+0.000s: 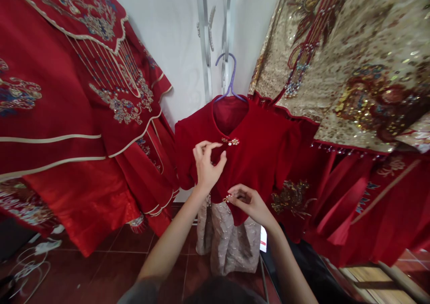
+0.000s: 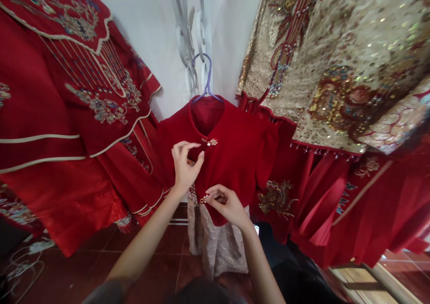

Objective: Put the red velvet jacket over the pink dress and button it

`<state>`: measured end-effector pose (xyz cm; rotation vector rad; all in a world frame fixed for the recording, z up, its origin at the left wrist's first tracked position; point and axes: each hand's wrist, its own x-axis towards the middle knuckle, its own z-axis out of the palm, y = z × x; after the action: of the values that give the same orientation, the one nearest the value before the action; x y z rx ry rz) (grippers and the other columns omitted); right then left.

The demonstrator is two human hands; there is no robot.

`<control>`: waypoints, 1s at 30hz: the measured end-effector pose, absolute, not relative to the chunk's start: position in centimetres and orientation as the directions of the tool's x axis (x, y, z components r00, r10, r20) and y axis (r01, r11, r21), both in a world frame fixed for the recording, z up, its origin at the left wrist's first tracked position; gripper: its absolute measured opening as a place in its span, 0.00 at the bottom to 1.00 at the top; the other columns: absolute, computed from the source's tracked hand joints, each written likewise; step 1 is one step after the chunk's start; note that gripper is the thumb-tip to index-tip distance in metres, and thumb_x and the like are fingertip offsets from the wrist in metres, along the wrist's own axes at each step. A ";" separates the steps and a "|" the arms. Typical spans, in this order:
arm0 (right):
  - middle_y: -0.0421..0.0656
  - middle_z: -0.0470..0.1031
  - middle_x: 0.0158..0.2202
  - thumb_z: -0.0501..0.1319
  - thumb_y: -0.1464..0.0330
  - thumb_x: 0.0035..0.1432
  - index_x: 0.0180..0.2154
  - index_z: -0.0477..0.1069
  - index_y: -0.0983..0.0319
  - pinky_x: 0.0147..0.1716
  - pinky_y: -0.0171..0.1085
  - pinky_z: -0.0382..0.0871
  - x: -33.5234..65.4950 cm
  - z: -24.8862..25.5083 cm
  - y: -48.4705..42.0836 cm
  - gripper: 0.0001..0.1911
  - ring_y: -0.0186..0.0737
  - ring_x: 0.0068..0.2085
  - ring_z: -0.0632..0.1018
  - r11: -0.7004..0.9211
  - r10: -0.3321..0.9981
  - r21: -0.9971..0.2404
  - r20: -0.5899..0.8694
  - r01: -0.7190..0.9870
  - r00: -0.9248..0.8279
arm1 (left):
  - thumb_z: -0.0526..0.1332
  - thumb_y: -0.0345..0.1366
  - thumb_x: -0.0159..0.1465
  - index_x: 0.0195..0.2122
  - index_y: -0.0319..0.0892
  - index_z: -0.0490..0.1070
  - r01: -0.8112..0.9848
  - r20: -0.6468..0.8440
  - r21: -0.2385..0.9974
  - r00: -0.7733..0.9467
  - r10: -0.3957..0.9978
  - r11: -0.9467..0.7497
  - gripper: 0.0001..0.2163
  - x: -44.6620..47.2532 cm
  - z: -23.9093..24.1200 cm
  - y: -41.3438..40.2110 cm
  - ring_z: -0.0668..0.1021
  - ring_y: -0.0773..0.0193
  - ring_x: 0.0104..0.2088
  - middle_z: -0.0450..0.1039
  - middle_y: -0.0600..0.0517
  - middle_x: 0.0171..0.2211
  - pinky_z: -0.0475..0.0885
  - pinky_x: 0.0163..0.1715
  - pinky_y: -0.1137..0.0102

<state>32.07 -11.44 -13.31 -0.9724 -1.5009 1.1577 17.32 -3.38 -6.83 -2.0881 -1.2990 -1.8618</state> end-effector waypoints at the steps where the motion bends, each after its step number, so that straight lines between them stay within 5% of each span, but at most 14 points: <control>1: 0.42 0.76 0.33 0.64 0.59 0.55 0.38 0.73 0.61 0.37 0.35 0.72 32.3 -13.3 -11.5 0.13 0.36 0.36 0.77 0.228 0.951 -0.973 0.216 0.032 -0.221 | 0.61 0.40 0.63 0.48 0.46 0.71 0.648 0.857 0.386 0.012 0.516 -0.656 0.13 17.5 -6.0 -3.3 0.68 0.57 0.46 0.65 0.46 0.45 0.64 0.50 0.62; 4: 0.42 0.76 0.34 0.64 0.59 0.55 0.38 0.72 0.61 0.37 0.35 0.72 32.7 -13.1 -11.8 0.13 0.36 0.36 0.77 0.231 0.950 -0.972 0.216 0.041 -0.225 | 0.58 0.40 0.65 0.53 0.47 0.69 0.758 0.867 0.164 0.196 0.459 -0.631 0.16 17.7 -4.3 -2.5 0.67 0.53 0.47 0.64 0.43 0.47 0.62 0.50 0.56; 8: 0.42 0.76 0.34 0.64 0.60 0.56 0.38 0.72 0.61 0.37 0.35 0.71 33.2 -13.0 -12.3 0.12 0.36 0.37 0.77 0.240 0.953 -0.969 0.223 0.060 -0.206 | 0.55 0.39 0.67 0.47 0.48 0.73 0.740 0.828 -0.041 0.401 0.391 -0.672 0.11 17.2 -3.5 -1.0 0.67 0.53 0.47 0.67 0.44 0.45 0.58 0.52 0.54; 12: 0.41 0.75 0.34 0.64 0.61 0.56 0.38 0.72 0.60 0.38 0.35 0.71 34.1 -12.7 -13.1 0.10 0.36 0.37 0.76 0.253 0.950 -0.965 0.235 0.065 -0.207 | 0.58 0.41 0.65 0.41 0.47 0.75 0.647 0.808 0.041 0.427 0.406 -0.762 0.09 16.6 -2.3 0.1 0.68 0.54 0.50 0.69 0.46 0.46 0.58 0.54 0.53; 17: 0.42 0.75 0.34 0.63 0.62 0.58 0.40 0.72 0.58 0.39 0.37 0.73 34.3 -11.5 -13.9 0.09 0.36 0.36 0.77 0.294 0.935 -0.953 0.301 -0.067 -0.188 | 0.62 0.37 0.62 0.35 0.47 0.75 0.424 0.763 0.141 0.530 0.371 -0.895 0.04 16.6 -0.7 0.9 0.70 0.54 0.54 0.76 0.51 0.38 0.38 0.64 0.44; 21: 0.42 0.76 0.35 0.64 0.61 0.56 0.36 0.73 0.59 0.36 0.38 0.75 33.8 -11.0 -13.9 0.09 0.36 0.33 0.77 0.310 0.943 -0.945 0.320 -0.107 -0.093 | 0.62 0.36 0.61 0.33 0.47 0.74 0.353 0.710 0.270 0.556 0.433 -0.896 0.02 16.8 -0.4 1.4 0.76 0.57 0.45 0.75 0.54 0.30 0.40 0.64 0.43; 25: 0.43 0.76 0.36 0.64 0.60 0.56 0.37 0.73 0.60 0.36 0.37 0.76 33.6 -10.3 -12.8 0.11 0.37 0.36 0.77 0.327 0.944 -0.943 0.329 -0.069 -0.021 | 0.64 0.37 0.59 0.32 0.46 0.73 0.300 0.771 0.405 0.395 0.499 -0.864 0.03 16.7 -0.4 1.4 0.76 0.60 0.36 0.74 0.54 0.28 0.42 0.65 0.45; 30: 0.47 0.75 0.46 0.64 0.57 0.55 0.47 0.70 0.57 0.42 0.43 0.77 32.8 -5.7 -9.6 0.19 0.44 0.47 0.77 0.445 0.896 -0.890 0.443 -0.101 0.040 | 0.55 0.31 0.63 0.52 0.38 0.67 0.667 0.824 0.195 0.285 0.489 -0.719 0.16 16.5 0.0 0.1 0.75 0.55 0.44 0.75 0.45 0.42 0.46 0.63 0.45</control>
<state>32.83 -9.58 -5.72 -0.7991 -1.3037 0.9038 16.49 0.09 0.03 -2.3621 -1.0765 -1.4092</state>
